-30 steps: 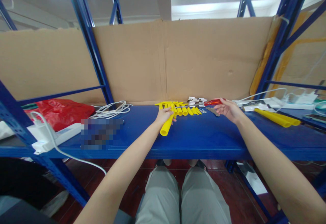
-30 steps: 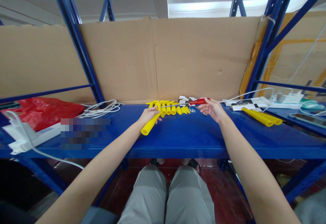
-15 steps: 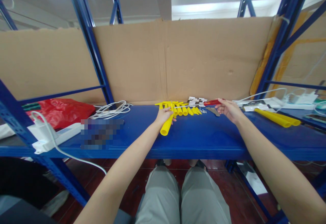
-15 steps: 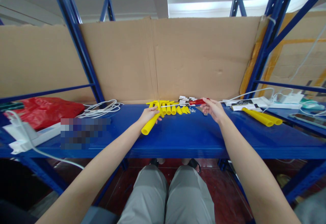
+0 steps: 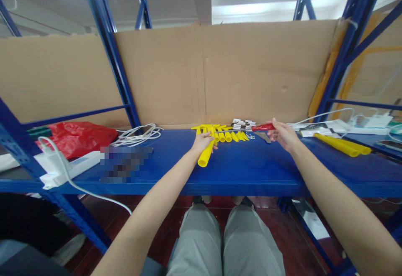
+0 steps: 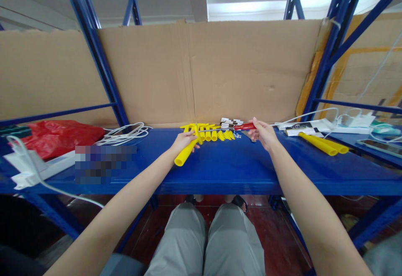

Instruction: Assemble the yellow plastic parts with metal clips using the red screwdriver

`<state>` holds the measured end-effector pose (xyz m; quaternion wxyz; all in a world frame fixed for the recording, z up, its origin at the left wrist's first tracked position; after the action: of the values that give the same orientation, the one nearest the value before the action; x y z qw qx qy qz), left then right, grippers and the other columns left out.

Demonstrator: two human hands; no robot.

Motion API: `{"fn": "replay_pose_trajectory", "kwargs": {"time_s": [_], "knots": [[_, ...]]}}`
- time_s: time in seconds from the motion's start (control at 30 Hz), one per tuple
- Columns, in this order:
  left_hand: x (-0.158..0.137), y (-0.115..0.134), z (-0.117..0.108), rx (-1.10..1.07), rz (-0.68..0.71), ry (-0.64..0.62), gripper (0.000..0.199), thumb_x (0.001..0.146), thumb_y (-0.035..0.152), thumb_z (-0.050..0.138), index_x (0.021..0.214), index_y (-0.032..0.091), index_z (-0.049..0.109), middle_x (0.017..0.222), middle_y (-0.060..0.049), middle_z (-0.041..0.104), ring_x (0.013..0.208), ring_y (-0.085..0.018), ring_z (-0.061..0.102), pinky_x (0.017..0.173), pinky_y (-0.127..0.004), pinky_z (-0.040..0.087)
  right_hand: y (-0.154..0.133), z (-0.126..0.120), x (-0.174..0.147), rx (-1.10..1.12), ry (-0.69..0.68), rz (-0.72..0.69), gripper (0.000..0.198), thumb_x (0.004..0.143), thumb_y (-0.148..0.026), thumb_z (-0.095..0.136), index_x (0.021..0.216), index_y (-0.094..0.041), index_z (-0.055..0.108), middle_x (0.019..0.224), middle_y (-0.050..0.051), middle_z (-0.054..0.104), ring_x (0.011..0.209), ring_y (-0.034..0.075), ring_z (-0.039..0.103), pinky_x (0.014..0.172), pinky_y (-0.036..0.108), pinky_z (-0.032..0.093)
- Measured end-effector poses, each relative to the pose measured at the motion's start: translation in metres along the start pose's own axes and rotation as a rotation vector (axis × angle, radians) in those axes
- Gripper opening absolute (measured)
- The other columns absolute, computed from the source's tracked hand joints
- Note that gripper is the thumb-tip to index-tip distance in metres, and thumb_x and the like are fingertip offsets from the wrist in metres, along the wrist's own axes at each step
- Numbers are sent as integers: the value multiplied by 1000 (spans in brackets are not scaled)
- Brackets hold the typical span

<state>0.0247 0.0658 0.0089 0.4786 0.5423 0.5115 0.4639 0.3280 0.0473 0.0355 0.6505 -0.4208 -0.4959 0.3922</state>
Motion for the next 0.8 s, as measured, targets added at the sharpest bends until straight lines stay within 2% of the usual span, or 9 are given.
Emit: {"fn": "replay_pose_trajectory", "kwargs": {"time_s": [0.23, 0.43, 0.57, 0.67, 0.8], "knots": [[1, 0, -1, 14, 0, 5, 57, 88, 6, 50, 144, 5, 39, 91, -15, 71, 47, -12, 63, 40, -20, 46, -1, 2, -1, 16, -48, 25, 30, 82, -45, 69, 88, -16, 66, 53, 1, 65, 36, 9, 52, 35, 19, 40], [4, -2, -4, 14, -16, 13, 57, 89, 6, 50, 145, 6, 38, 94, -15, 70, 49, -12, 64, 40, -19, 46, -2, 9, -5, 16, -163, 29, 22, 83, -36, 68, 97, -20, 63, 70, 3, 73, 45, 10, 57, 44, 21, 46], [6, -4, -4, 12, -27, -7, 56, 90, 8, 51, 144, 7, 39, 96, -15, 70, 51, -12, 65, 41, -19, 48, -1, 8, -3, -3, -147, 24, 20, 83, -36, 68, 86, -18, 61, 69, 3, 72, 43, 9, 55, 44, 20, 45], [6, -4, -4, -3, -26, -3, 56, 90, 9, 52, 145, 7, 39, 91, -13, 70, 49, -11, 63, 41, -18, 47, 1, 5, -1, -36, -131, 21, 27, 82, -41, 69, 76, -17, 58, 64, 3, 71, 41, 8, 53, 42, 20, 44], [5, -4, -4, -14, -24, 3, 57, 90, 8, 52, 145, 6, 39, 88, -12, 70, 47, -11, 63, 39, -18, 45, 2, 5, 1, -93, -137, -2, 35, 79, -50, 70, 72, -17, 57, 61, 4, 70, 40, 9, 53, 42, 20, 45]]}}
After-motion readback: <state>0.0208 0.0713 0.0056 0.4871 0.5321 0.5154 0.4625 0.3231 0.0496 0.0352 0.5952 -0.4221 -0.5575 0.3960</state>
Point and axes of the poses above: each hand's wrist, its own x-axis towards the middle knuckle, its own z-axis out of the palm, y = z × x, the point moved 8 cm from there along x, towards the middle knuckle
